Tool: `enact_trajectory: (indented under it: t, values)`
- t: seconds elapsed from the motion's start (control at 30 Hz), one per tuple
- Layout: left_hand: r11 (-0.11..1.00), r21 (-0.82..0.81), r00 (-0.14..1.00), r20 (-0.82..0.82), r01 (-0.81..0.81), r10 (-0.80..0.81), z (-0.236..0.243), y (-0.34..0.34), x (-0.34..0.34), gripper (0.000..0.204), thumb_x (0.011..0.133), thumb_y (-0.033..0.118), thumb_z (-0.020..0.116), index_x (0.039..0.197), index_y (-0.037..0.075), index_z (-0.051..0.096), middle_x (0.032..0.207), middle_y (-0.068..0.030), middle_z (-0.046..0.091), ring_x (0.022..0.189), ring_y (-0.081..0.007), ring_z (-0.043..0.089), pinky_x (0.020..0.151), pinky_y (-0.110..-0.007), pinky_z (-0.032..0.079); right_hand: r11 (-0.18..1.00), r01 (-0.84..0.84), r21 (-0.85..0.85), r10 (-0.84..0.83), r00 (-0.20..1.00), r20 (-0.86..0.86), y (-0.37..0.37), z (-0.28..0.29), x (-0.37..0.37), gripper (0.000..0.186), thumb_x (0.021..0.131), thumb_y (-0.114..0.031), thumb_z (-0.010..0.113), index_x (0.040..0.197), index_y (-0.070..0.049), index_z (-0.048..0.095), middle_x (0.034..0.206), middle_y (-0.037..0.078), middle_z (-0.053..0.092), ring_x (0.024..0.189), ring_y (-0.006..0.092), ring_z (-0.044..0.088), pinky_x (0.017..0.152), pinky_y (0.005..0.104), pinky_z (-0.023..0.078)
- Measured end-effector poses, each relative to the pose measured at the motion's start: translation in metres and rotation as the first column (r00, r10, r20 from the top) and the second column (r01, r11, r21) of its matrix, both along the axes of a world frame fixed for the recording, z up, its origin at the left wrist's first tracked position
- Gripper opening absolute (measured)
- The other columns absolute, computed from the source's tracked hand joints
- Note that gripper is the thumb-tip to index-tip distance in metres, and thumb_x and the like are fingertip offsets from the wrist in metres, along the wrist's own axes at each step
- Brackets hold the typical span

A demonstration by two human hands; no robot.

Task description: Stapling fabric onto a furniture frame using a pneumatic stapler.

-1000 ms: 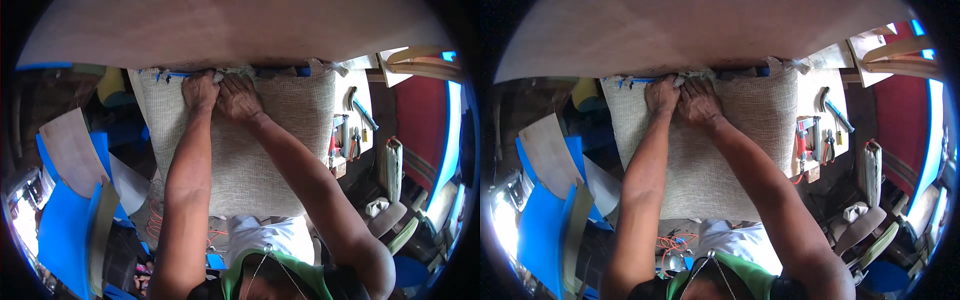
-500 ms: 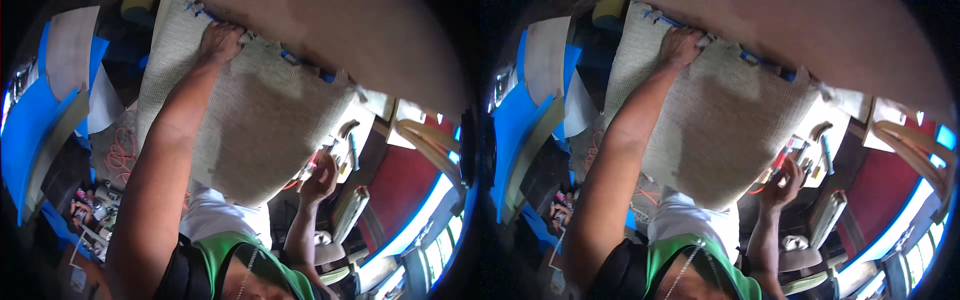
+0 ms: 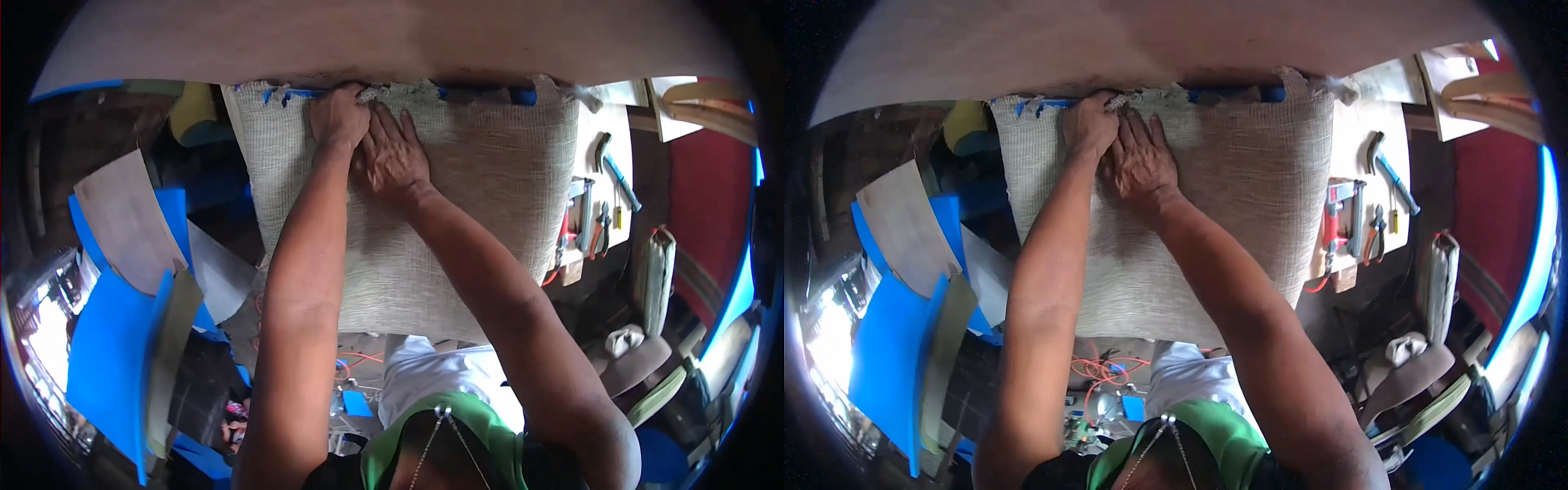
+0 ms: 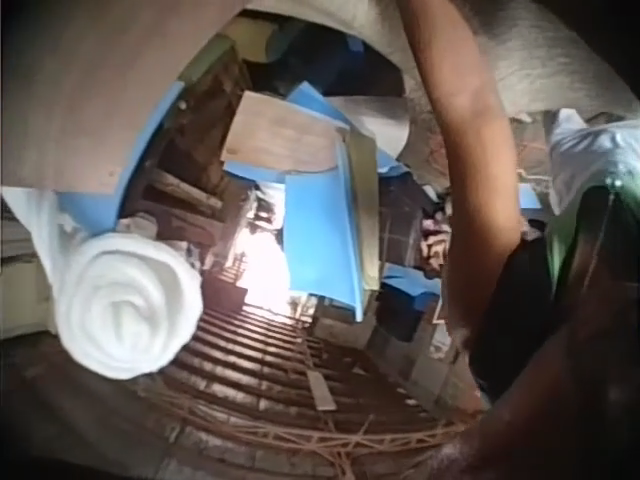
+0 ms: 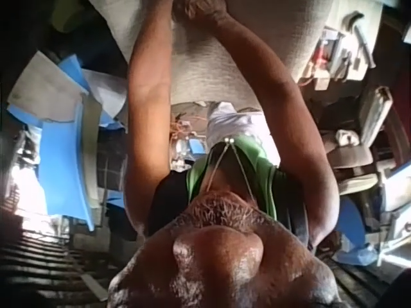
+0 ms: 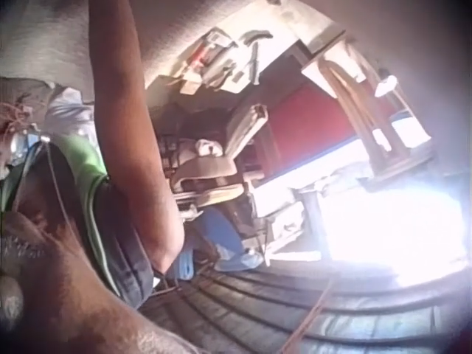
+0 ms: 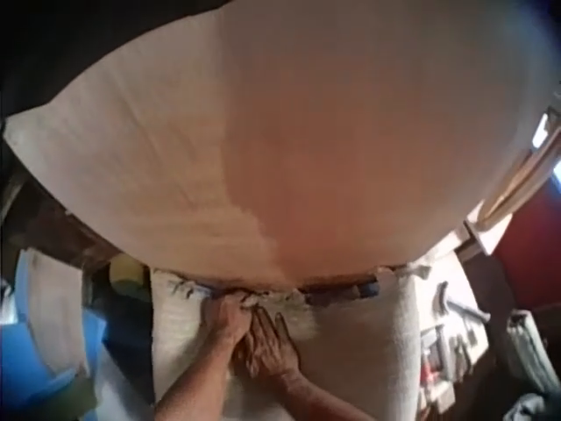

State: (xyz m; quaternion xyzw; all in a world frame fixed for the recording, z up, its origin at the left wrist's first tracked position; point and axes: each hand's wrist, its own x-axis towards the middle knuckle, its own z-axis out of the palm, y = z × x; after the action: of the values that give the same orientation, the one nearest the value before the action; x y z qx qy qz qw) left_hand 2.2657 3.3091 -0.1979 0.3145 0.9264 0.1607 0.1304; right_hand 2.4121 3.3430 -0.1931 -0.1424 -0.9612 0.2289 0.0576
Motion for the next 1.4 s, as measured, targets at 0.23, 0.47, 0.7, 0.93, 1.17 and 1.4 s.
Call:
enact_trajectory:
  t: [0.23, 0.47, 0.7, 0.93, 1.17, 1.4]
  values:
    - [0.964, -0.01, 0.954, -0.145, 0.265, -0.264, 0.036, -0.023, 0.0, 0.038, 0.089, 0.02, 0.063, 0.124, 0.004, 0.063, 0.116, -0.0218, 0.067, 0.113, -0.0407, 0.06, 0.097, -0.046, 0.048, 0.989, 0.126, -0.073, -0.131, 0.989, -0.067, -0.01, 0.0, -0.007, 0.061, 0.092, -0.034, 0.046, 0.141, 0.003, 0.046, 0.15, 0.02, 0.044, 0.143, 0.0332, 0.036, 0.121, 0.0532, 0.019]
    - [0.901, -0.382, 0.965, -0.072, 0.206, -0.252, 0.058, -0.021, -0.007, 0.03, 0.093, 0.032, 0.06, 0.112, 0.01, 0.068, 0.115, -0.0144, 0.068, 0.113, -0.0296, 0.061, 0.1, -0.044, 0.038, 0.993, 0.108, -0.047, -0.112, 0.99, -0.082, -0.01, -0.004, -0.01, 0.063, 0.092, -0.035, 0.046, 0.143, 0.003, 0.044, 0.149, 0.02, 0.045, 0.143, 0.0349, 0.036, 0.121, 0.0522, 0.019]
    - [0.941, -0.257, 0.935, -0.219, 0.221, -0.28, 0.023, -0.029, -0.007, 0.023, 0.093, 0.024, 0.053, 0.101, 0.012, 0.07, 0.109, -0.0066, 0.07, 0.11, -0.0246, 0.062, 0.092, -0.042, 0.042, 0.995, 0.077, -0.058, -0.078, 0.997, -0.011, -0.01, 0.001, -0.013, 0.069, 0.09, -0.037, 0.047, 0.146, 0.004, 0.039, 0.149, 0.021, 0.042, 0.144, 0.0352, 0.033, 0.12, 0.0524, 0.02]
    - [0.963, -0.245, 0.969, -0.184, 0.116, -0.164, 0.012, -0.022, -0.006, 0.022, 0.091, 0.029, 0.056, 0.096, 0.014, 0.072, 0.103, -0.0075, 0.073, 0.104, -0.0254, 0.066, 0.09, -0.044, 0.043, 0.993, 0.091, -0.072, -0.088, 0.995, 0.042, 0.005, -0.012, -0.026, 0.068, 0.091, -0.041, 0.046, 0.143, 0.003, 0.045, 0.145, 0.023, 0.048, 0.139, 0.0379, 0.04, 0.118, 0.0553, 0.022]
    - [0.969, -0.233, 0.986, -0.123, 0.084, -0.116, 0.009, -0.016, -0.009, 0.026, 0.091, 0.032, 0.058, 0.101, 0.015, 0.075, 0.104, -0.0097, 0.073, 0.098, -0.0301, 0.068, 0.09, -0.047, 0.045, 0.996, 0.089, -0.017, -0.088, 0.995, 0.043, 0.008, -0.017, -0.031, 0.066, 0.093, -0.041, 0.042, 0.143, 0.002, 0.046, 0.146, 0.022, 0.049, 0.139, 0.0374, 0.041, 0.117, 0.0561, 0.022]
    - [0.971, -0.232, 0.992, -0.096, 0.06, -0.084, 0.004, -0.006, -0.002, 0.025, 0.09, 0.032, 0.059, 0.099, 0.015, 0.075, 0.104, -0.0092, 0.073, 0.096, -0.0302, 0.068, 0.089, -0.046, 0.046, 0.995, 0.069, 0.078, -0.075, 0.994, 0.084, 0.025, -0.018, -0.022, 0.064, 0.094, -0.041, 0.043, 0.143, 0.0, 0.046, 0.147, 0.021, 0.049, 0.136, 0.0375, 0.044, 0.117, 0.0555, 0.025]
